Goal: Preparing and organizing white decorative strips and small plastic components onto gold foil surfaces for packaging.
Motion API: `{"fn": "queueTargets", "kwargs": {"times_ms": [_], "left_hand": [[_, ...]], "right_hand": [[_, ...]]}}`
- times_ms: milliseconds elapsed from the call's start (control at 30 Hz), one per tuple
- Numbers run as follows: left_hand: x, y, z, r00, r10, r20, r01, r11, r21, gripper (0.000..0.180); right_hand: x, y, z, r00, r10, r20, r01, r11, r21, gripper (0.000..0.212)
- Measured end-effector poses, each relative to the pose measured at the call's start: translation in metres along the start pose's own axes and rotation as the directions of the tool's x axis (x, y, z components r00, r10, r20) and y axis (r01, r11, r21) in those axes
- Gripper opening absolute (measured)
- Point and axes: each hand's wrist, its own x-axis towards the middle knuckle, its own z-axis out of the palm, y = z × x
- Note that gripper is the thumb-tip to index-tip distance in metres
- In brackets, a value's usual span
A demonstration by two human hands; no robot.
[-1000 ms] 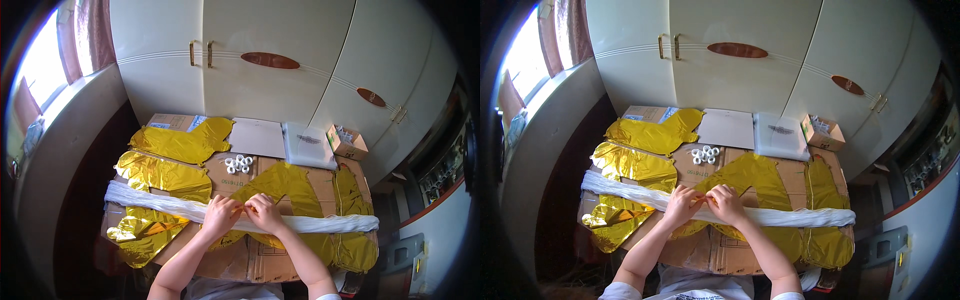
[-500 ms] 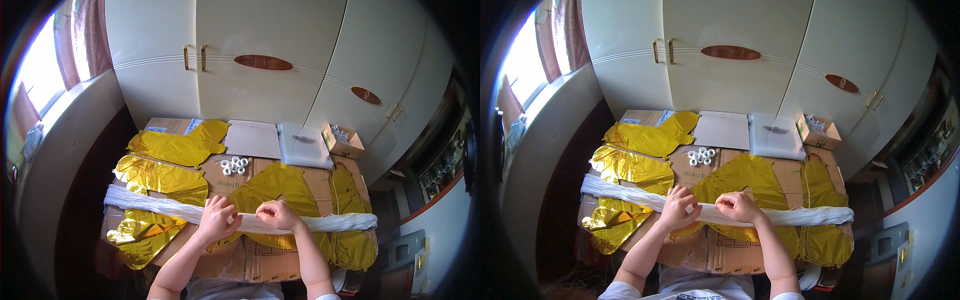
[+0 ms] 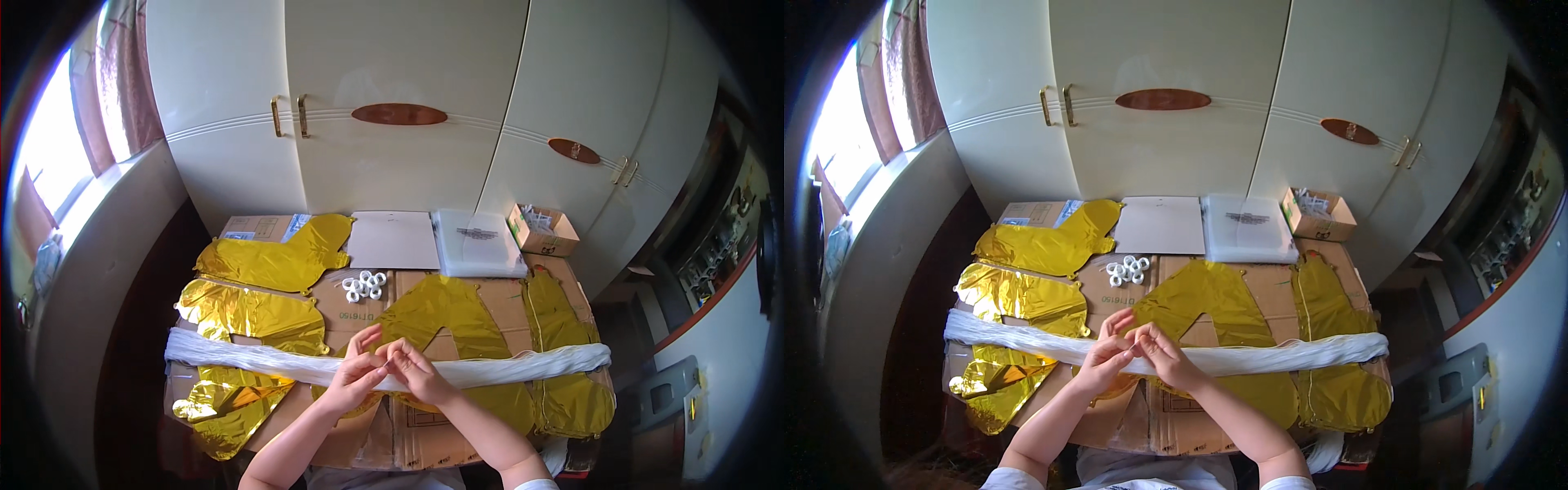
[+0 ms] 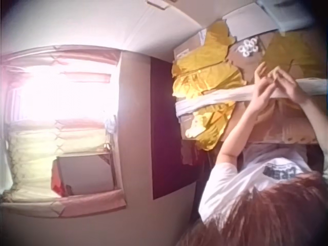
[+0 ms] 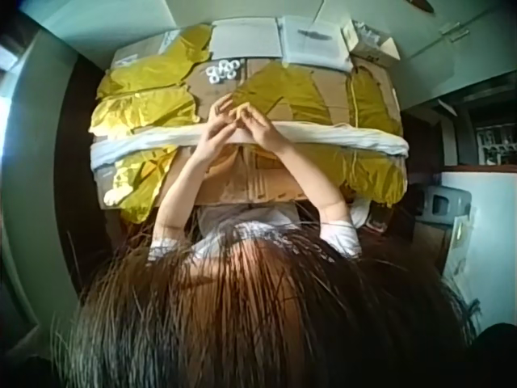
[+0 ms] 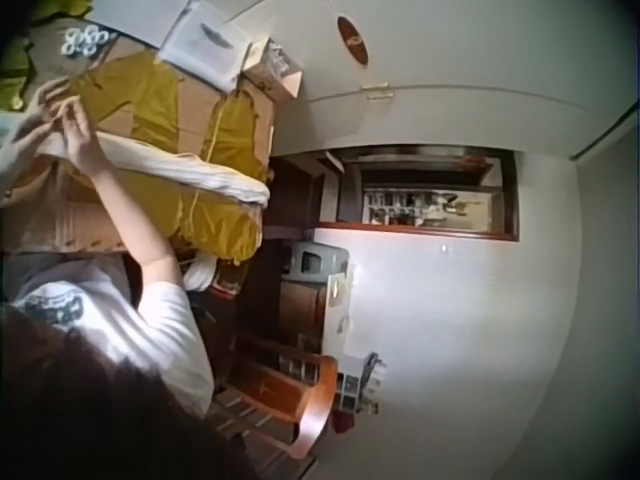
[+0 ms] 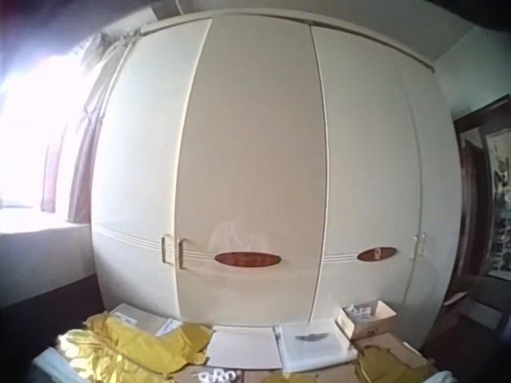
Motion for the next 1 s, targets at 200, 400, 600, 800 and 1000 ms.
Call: {"fn": "queueTargets", "kwargs": {"times_ms": [200,400,600,800,1000], "left_hand": [[-0.007,-0.006,-0.006,0.989,-0.139,-0.049,0.092,0.842,-0.531,0.006],[-0.005,0.005,-0.025,0.986,-0.118,-0.115,-0.014,0.634,-0.773,0.008],[0.011,0.025,-0.010,0.841,-0.191,-0.506,0.055,0.961,-0.271,0.026],[0.001,0.027,-0.017,0.997,-0.021,-0.078,0.069,0.737,0.673,0.011],[-0.005,0.020,-0.015,0.974,-0.162,-0.159,0.024,0.770,-0.638,0.032]], "right_hand": [[0.005,-0.006,-0.003,0.984,-0.035,0.175,0.061,0.987,-0.148,0.020],[0.006,-0.024,-0.028,0.998,-0.006,0.070,0.050,0.760,-0.647,0.025],[0.004,-0.031,-0.012,0.950,-0.258,0.175,0.273,0.419,-0.866,0.012],[0.004,-0.044,-0.007,0.891,-0.435,0.128,0.307,0.373,-0.876,0.011],[0.008,-0.024,-0.012,0.917,-0.362,0.168,0.262,0.230,-0.937,0.018]]}}
